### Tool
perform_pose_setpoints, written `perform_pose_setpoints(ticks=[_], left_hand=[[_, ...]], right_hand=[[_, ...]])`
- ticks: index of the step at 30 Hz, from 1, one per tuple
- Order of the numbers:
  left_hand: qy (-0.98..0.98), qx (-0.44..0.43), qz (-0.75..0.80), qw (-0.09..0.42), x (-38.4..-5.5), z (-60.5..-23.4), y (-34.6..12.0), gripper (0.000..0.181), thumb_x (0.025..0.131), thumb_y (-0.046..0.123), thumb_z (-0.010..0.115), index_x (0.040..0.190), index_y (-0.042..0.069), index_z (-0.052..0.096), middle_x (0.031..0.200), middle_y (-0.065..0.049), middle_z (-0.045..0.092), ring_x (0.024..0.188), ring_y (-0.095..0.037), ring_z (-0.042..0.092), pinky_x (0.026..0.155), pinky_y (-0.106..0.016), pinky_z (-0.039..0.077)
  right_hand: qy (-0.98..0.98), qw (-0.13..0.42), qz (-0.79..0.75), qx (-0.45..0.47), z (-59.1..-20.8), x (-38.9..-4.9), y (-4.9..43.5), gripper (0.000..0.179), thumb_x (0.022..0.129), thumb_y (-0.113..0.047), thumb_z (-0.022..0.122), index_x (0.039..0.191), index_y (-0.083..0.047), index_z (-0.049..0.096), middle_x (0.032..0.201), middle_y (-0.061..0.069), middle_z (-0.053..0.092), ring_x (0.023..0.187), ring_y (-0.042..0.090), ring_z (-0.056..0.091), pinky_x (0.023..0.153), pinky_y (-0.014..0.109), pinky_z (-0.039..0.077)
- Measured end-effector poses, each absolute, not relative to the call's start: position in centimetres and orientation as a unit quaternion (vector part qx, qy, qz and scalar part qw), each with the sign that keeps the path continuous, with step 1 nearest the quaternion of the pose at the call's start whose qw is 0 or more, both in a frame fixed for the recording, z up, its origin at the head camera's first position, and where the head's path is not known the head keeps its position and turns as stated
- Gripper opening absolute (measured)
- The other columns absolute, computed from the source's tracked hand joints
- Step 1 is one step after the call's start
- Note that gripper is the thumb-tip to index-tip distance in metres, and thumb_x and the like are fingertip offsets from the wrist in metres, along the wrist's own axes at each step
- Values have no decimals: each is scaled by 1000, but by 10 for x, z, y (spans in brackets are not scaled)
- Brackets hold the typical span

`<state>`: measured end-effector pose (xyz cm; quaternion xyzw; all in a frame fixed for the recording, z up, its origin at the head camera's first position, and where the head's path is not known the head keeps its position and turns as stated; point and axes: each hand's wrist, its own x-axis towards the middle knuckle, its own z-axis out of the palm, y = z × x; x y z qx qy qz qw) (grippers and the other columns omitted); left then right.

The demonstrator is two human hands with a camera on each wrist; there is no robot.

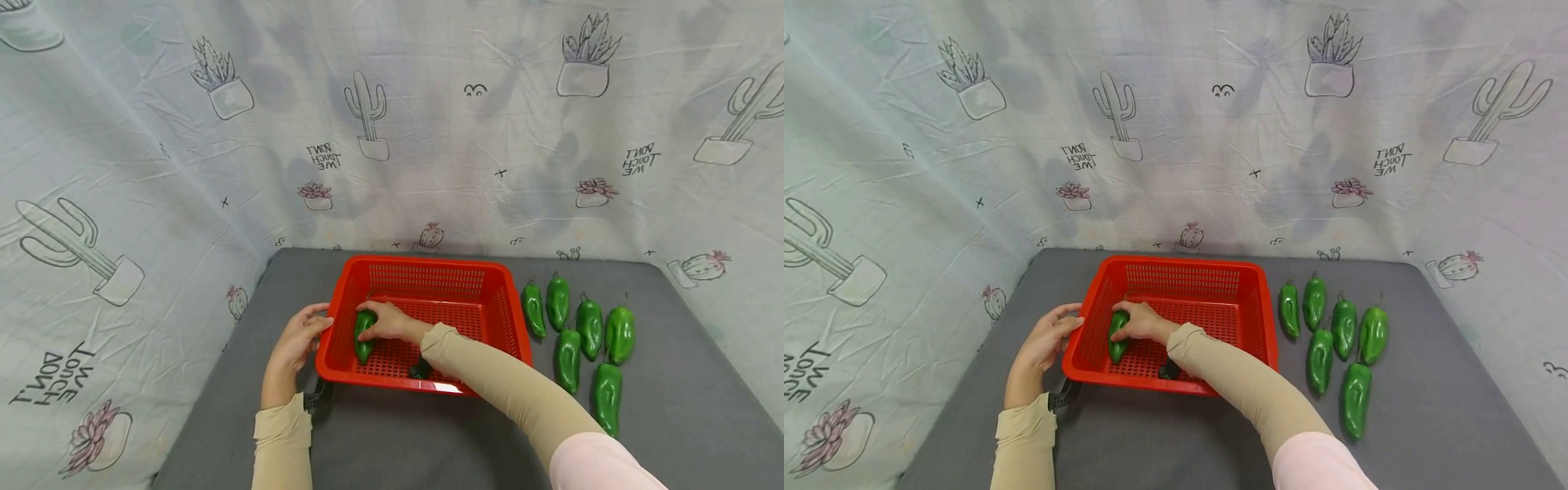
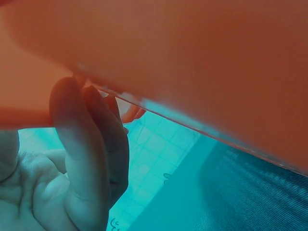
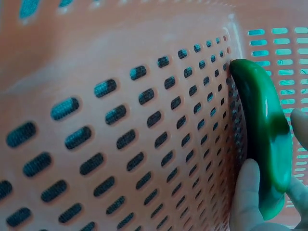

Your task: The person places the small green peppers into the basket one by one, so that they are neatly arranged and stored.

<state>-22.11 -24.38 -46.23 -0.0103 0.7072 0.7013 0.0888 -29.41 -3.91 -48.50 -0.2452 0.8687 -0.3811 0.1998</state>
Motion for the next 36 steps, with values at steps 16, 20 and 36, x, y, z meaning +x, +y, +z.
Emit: perform_pose_setpoints(ticks=[16,20,36], left_hand=[[707,-4,701,95,-221,-462,-245,48,96,11,54,139,-2,35,89,1,64,69,-11,64,61,-25,54],[702,-3,706,94,-222,-462,-245,48,96,10,54,138,-2,34,88,1,64,68,-10,64,61,-25,54],[705,-8,703,93,-221,-463,-246,49,95,10,55,138,-2,36,87,3,65,68,-10,63,59,-24,52]], right_hand=[[877,220,-353,-241,-483,-294,-40,67,82,-36,73,140,-20,45,145,20,34,133,35,32,104,46,37],[880,211,-345,-250,-479,-294,-39,66,83,-38,71,140,-19,45,145,16,39,135,34,32,107,48,34],[863,212,-394,-233,-461,-303,-19,65,86,-35,69,140,-10,44,133,18,52,114,29,56,90,42,49]])
